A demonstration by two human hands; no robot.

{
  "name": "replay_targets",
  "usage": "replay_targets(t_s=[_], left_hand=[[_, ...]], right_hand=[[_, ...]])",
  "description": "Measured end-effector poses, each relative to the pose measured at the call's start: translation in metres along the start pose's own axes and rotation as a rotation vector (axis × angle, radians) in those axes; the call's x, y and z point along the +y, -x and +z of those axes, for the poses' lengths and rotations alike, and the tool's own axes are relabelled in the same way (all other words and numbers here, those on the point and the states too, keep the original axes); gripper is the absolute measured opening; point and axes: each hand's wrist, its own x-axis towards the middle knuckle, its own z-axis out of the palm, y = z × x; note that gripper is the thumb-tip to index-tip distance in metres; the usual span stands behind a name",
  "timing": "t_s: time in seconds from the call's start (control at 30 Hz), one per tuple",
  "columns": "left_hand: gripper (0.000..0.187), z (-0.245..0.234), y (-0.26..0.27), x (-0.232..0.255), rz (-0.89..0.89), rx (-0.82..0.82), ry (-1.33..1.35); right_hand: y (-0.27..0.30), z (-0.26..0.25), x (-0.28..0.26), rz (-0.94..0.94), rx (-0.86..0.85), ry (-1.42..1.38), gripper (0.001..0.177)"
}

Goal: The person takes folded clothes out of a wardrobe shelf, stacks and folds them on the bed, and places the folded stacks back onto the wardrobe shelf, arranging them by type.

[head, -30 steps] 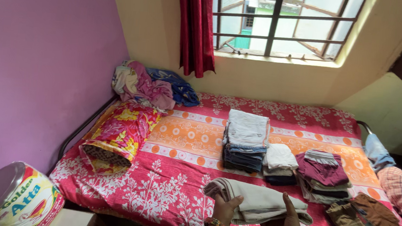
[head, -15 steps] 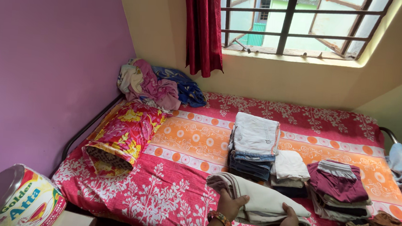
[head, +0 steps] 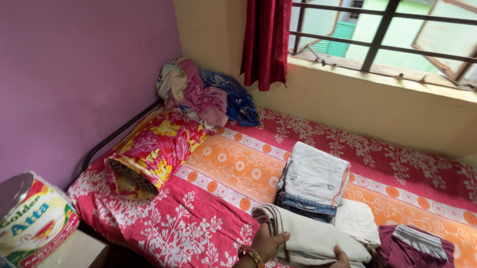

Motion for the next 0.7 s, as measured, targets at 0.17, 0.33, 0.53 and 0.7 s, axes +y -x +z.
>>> replay_targets(t_s=[0.17, 0.33, 0.53, 0.7], left_hand=[[0.046, -0.010, -0.011, 0.005, 0.003, -0.011, -0.030], [0.045, -0.020, -0.039, -0.001, -0.042, -0.113, 0.089], [0.045, -0.040, -0.090, -0.018, 0.039, -0.310, 0.269], [0.053, -0.086, -0.130, -0.014, -0.199, -0.286, 0.098]], right_hand=[[-0.020, 0.011, 0.001, 0.018, -0.005, 0.050, 0.047], [-0.060, 0.010, 0.003, 0.029, 0.002, 0.055, 0.045], [-0.113, 0.014, 0.012, -0.090, 0.011, 0.054, 0.044], [-0.126, 0.046, 0.018, -0.233, 0.107, 0.088, 0.048]])
